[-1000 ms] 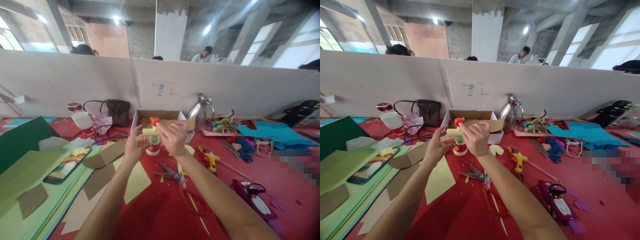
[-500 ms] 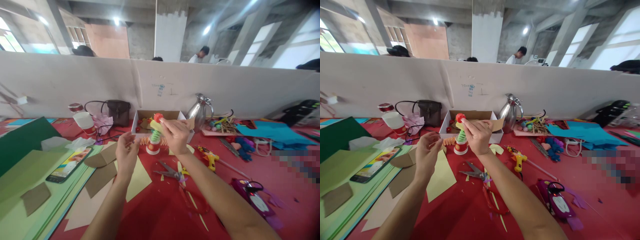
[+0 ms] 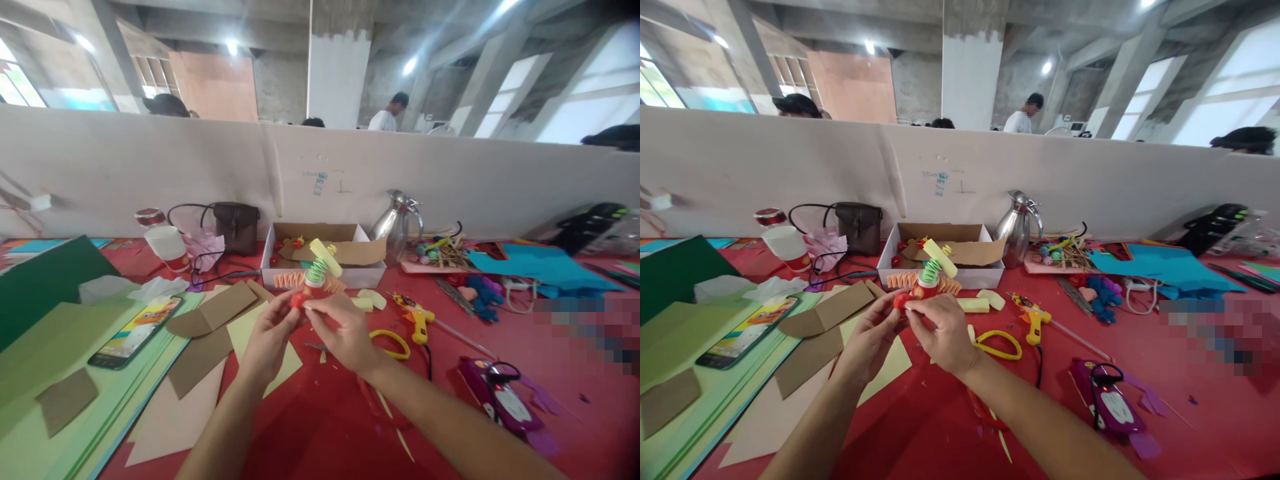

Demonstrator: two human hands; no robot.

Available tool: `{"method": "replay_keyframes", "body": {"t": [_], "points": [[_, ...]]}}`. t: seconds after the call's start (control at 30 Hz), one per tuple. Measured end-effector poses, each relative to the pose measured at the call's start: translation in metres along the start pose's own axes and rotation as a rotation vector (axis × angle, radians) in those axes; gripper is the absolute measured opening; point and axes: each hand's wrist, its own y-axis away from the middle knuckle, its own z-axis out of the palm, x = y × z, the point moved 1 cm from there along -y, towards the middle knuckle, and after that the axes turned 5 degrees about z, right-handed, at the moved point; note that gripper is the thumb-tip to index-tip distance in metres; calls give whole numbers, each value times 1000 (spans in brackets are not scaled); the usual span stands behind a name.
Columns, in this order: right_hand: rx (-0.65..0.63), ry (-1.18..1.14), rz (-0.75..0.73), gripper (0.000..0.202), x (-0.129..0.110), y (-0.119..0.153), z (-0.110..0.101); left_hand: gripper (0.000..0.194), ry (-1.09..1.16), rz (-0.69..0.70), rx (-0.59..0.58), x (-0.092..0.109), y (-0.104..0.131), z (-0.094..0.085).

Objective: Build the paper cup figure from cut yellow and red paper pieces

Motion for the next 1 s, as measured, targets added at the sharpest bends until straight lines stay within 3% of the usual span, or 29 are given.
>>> {"method": "replay_keyframes", "body": {"t": [0.1,0.17,0.2,0.3,0.4,0.53,0.6,0.73,0.8,0.9,1.0], "points": [[10,-28,167,19,27,-15,-12,36,-29,-49,67,-6,0,-5],[265,-7,533,29,63,-35,-22,35,-186,-43,102,-11,-2,-9],[286,1,616,36,81,-46,-25,35,-295,-37,114,-13,-4,-11],[234,-3,729,43,128,-69,-24,36,-575,-72,103,-20,-8,-15],[183,-19,763,43,149,-71,-17,36,-762,-170,36,-24,-9,-23],[147,-35,773,42,154,-57,-14,26,-952,-270,-57,-25,-7,-34],[142,-42,765,45,156,-52,-16,28,-996,-234,-49,-24,-10,-35],[133,-59,730,47,158,-50,-20,39,-1146,86,68,-21,-33,-21],[120,-70,717,47,154,-52,-19,48,-1231,221,27,-23,-51,-8],[83,-100,703,54,139,-57,-16,40,-1276,121,-12,-32,-71,5],[29,-108,666,62,121,-62,-11,31,-1264,-6,36,-40,-74,2]]}}
